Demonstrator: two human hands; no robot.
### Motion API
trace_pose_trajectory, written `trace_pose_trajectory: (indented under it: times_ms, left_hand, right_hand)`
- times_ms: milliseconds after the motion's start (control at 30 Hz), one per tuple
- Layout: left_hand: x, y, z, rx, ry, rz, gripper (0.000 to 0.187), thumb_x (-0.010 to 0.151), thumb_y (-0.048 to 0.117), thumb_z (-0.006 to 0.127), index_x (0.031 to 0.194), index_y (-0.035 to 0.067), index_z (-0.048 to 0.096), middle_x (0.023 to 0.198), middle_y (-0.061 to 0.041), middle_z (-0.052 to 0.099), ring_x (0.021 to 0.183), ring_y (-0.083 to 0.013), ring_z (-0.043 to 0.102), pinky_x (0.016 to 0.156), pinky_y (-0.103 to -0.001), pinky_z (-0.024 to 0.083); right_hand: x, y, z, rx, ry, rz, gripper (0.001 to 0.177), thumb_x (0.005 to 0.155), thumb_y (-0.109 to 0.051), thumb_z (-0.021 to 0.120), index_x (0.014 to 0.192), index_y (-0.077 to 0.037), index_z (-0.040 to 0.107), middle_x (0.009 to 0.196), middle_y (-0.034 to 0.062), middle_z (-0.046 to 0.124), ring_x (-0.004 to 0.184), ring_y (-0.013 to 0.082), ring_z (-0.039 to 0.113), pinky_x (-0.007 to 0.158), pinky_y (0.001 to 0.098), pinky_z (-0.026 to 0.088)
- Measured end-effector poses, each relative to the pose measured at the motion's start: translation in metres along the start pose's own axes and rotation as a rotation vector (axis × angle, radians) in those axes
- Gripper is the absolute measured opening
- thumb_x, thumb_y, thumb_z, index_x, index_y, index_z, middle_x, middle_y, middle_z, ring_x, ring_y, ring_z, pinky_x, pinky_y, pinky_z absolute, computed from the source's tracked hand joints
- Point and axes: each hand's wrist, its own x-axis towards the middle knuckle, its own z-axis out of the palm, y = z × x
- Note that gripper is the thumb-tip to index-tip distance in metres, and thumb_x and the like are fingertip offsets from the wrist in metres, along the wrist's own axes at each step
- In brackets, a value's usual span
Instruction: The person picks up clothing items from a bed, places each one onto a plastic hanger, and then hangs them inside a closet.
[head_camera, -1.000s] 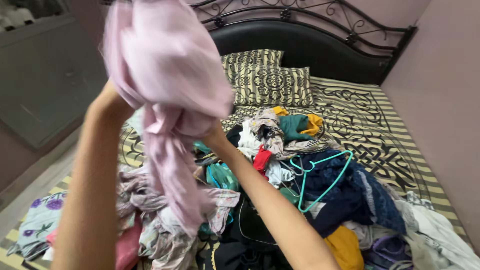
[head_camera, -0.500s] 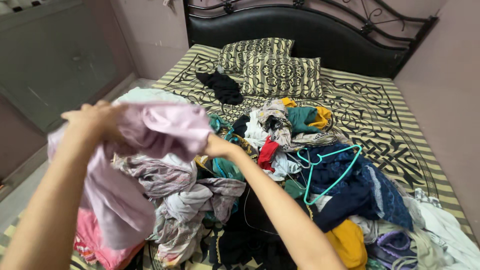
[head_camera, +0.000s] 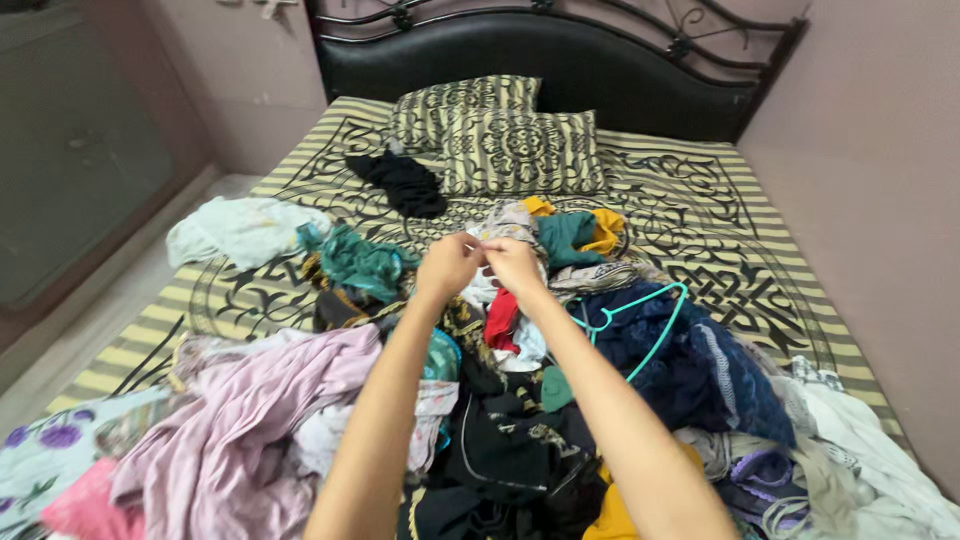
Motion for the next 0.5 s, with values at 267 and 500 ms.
trace_pose_trajectory:
  times_ms: [267,500]
  left_hand:
    - [0.058,0.023,0.110,-0.105,-0.074,0.029,0.035,0.084,0.033,0.069,0.111,0.012,0.074,0.103,-0.018,0.076,0.101,-0.0347,0.073,0.089,-0.045,0.057]
    - [0.119,0.012,0.188,0.011,-0.100,0.050,0.030,0.083,0.025,0.067,0.108,0.009,0.074,0.114,-0.018,0.071,0.108,-0.0365,0.067,0.093,-0.047,0.054]
  right_hand:
    - [0.063,0.085,-0.114,-0.252,0.250,-0.095,0.018,0.090,-0.019,0.069,0.099,-0.006,0.079,0.088,0.0072,0.079,0.077,0.0142,0.073,0.067,0.0310,0.055]
    - [0.129,0.146,-0.177,-0.615,0.325,-0.115,0.030,0.081,-0.022,0.076,0.108,-0.010,0.075,0.096,0.0140,0.078,0.090,0.0286,0.075,0.083,0.0383,0.057]
